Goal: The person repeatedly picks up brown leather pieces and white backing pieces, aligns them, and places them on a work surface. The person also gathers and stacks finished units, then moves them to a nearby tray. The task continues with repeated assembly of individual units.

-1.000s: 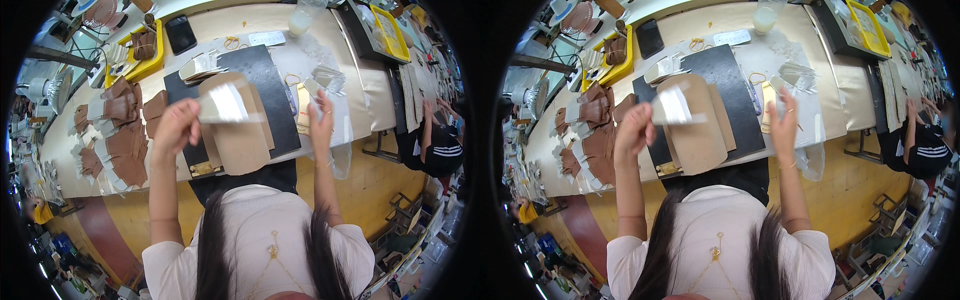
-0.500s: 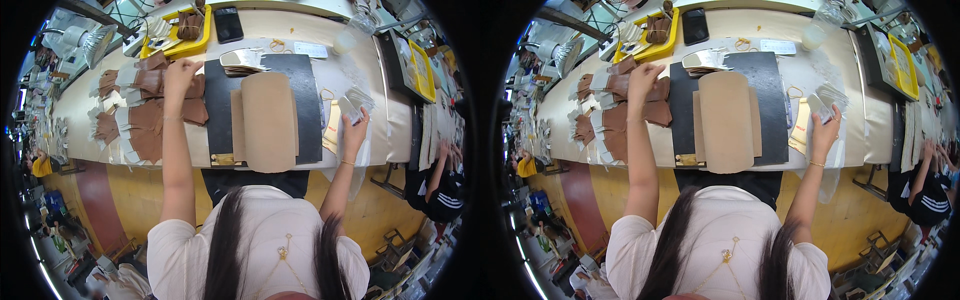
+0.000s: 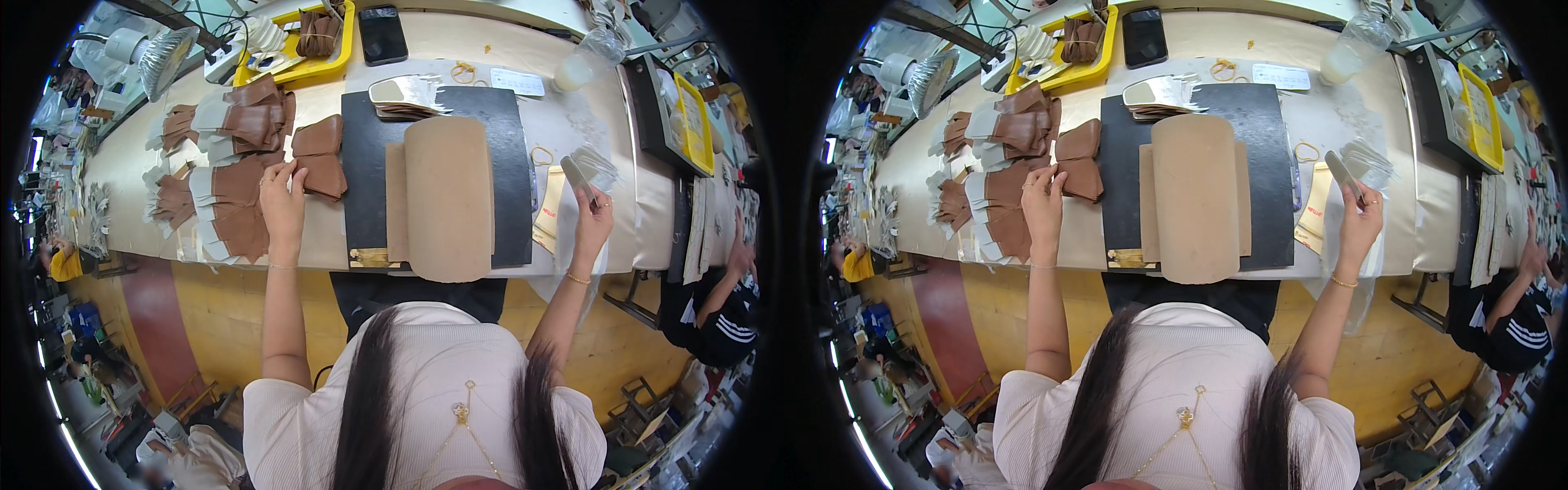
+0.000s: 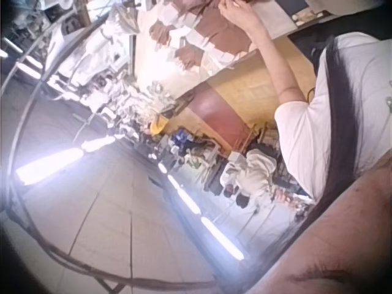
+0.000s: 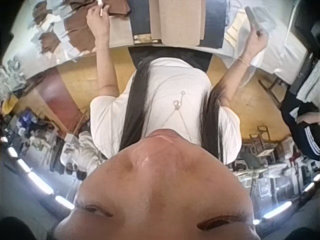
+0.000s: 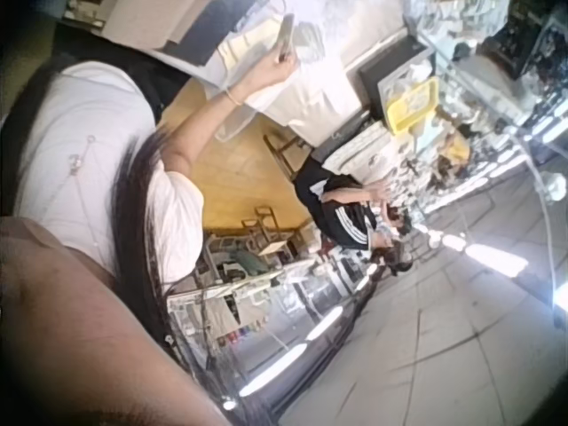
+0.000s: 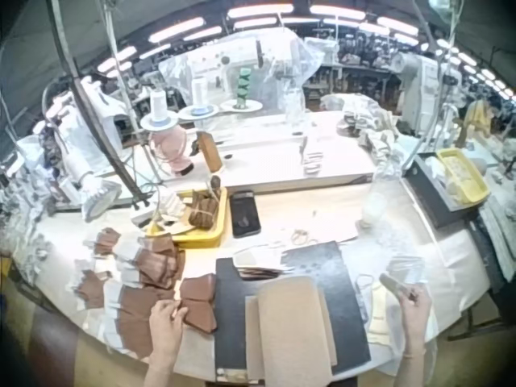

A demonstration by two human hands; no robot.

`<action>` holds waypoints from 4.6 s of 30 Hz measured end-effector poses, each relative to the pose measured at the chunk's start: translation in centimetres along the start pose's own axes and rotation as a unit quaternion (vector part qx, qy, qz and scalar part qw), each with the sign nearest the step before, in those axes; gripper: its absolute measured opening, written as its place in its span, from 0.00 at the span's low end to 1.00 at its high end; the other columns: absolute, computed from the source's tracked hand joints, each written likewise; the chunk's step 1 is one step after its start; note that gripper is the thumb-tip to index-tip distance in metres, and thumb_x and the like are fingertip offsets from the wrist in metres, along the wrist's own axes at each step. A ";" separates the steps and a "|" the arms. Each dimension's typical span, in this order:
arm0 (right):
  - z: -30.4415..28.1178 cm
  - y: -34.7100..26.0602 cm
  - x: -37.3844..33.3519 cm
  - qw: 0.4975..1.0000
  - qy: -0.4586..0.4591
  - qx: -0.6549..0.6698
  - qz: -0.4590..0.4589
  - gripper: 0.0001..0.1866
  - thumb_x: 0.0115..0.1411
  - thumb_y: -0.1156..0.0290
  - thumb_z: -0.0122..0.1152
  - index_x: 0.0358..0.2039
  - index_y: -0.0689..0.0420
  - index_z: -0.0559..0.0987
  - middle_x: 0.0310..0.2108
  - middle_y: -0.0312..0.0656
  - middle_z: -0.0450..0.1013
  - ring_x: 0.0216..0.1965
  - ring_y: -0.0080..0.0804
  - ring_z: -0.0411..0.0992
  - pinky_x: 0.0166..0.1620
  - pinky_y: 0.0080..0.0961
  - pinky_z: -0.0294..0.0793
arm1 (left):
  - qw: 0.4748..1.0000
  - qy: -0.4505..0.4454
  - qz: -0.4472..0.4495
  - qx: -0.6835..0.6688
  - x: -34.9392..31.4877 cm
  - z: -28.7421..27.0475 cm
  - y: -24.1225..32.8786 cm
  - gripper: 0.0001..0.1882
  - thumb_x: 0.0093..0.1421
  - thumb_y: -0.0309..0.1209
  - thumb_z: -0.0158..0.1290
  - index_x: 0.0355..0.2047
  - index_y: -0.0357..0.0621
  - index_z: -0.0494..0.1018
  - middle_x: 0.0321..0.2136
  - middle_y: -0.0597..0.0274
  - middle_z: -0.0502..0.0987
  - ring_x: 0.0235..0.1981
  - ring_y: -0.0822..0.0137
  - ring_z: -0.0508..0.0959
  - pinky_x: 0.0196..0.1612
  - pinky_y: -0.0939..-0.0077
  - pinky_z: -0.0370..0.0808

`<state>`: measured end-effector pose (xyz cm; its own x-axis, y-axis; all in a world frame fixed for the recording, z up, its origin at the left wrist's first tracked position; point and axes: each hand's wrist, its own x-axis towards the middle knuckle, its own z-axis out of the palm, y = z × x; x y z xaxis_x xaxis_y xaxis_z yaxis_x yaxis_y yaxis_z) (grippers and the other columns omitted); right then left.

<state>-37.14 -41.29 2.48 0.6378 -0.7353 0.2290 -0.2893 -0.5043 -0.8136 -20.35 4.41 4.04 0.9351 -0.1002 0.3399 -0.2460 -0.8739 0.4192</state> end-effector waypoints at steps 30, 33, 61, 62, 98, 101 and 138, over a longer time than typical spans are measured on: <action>-0.2 -4.8 -1.2 0.997 -0.036 0.054 -0.030 0.11 0.59 0.68 0.61 0.39 0.60 0.80 0.30 0.35 0.69 0.32 0.23 0.66 0.37 0.18 0.66 | 0.957 -0.261 -0.051 -0.112 3.3 -2.8 2.1 0.05 0.49 0.23 0.58 0.26 0.36 0.73 0.30 0.58 0.74 0.33 0.65 0.73 0.34 0.70 0.70; -0.3 -5.5 -1.2 0.998 -0.036 0.035 -0.037 0.11 0.59 0.68 0.61 0.40 0.60 0.80 0.30 0.36 0.69 0.32 0.23 0.66 0.37 0.17 0.66 | 0.859 -0.362 -0.211 -0.295 4.2 -5.3 3.2 0.04 0.49 0.23 0.58 0.25 0.39 0.73 0.34 0.60 0.76 0.36 0.70 0.74 0.36 0.73 0.70; 0.5 -18.3 -6.2 0.850 -0.409 0.258 0.208 0.09 0.56 0.71 0.64 0.28 0.63 0.74 0.16 0.34 0.71 0.14 0.12 0.66 0.15 0.11 0.65 | 0.630 -0.479 -0.255 -0.555 -1.6 -4.2 14.1 0.31 0.66 0.51 0.43 0.33 0.28 0.73 0.22 0.49 0.78 0.22 0.63 0.82 0.24 0.80 0.79; 0.6 -18.4 -6.1 0.852 -0.413 0.251 0.200 0.10 0.56 0.70 0.64 0.28 0.63 0.74 0.16 0.33 0.71 0.14 0.11 0.65 0.15 0.10 0.64 | 0.628 -0.479 -0.254 -0.559 -1.5 -4.2 14.1 0.31 0.66 0.52 0.42 0.32 0.27 0.73 0.22 0.48 0.78 0.22 0.62 0.82 0.24 0.80 0.79; 2.8 -14.9 -6.2 0.923 -0.339 0.176 0.046 0.19 0.50 0.63 0.70 0.35 0.56 0.71 0.28 0.34 0.69 0.30 0.20 0.66 0.34 0.18 0.65 | 0.640 -0.484 -0.267 -0.534 -1.9 -3.4 13.8 0.12 0.59 0.33 0.58 0.30 0.33 0.73 0.20 0.57 0.77 0.19 0.72 0.78 0.24 0.83 0.77; 0.9 -17.5 -6.6 0.924 -0.270 0.057 -0.264 0.28 0.48 0.58 0.69 0.46 0.56 0.71 0.43 0.40 0.71 0.49 0.36 0.67 0.52 0.35 0.63 | 0.646 -0.489 -0.245 -0.533 -2.2 -3.4 13.7 0.11 0.61 0.32 0.55 0.31 0.35 0.72 0.21 0.56 0.77 0.19 0.69 0.78 0.23 0.81 0.76; -1.2 3.6 3.1 0.898 0.023 -0.340 -0.278 0.22 0.58 0.71 0.58 0.54 0.49 0.72 0.53 0.39 0.66 0.54 0.38 0.64 0.56 0.35 0.60 | 0.982 -0.187 -0.019 -0.019 12.0 0.6 0.1 0.16 0.55 0.35 0.59 0.38 0.34 0.78 0.26 0.53 0.76 0.29 0.63 0.78 0.34 0.72 0.74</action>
<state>-37.11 -45.92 0.86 0.7930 -0.2937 0.5338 -0.3133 -0.9480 -0.0561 -9.00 2.86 7.65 0.9702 -0.2420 -0.0065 -0.2121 -0.8626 0.4593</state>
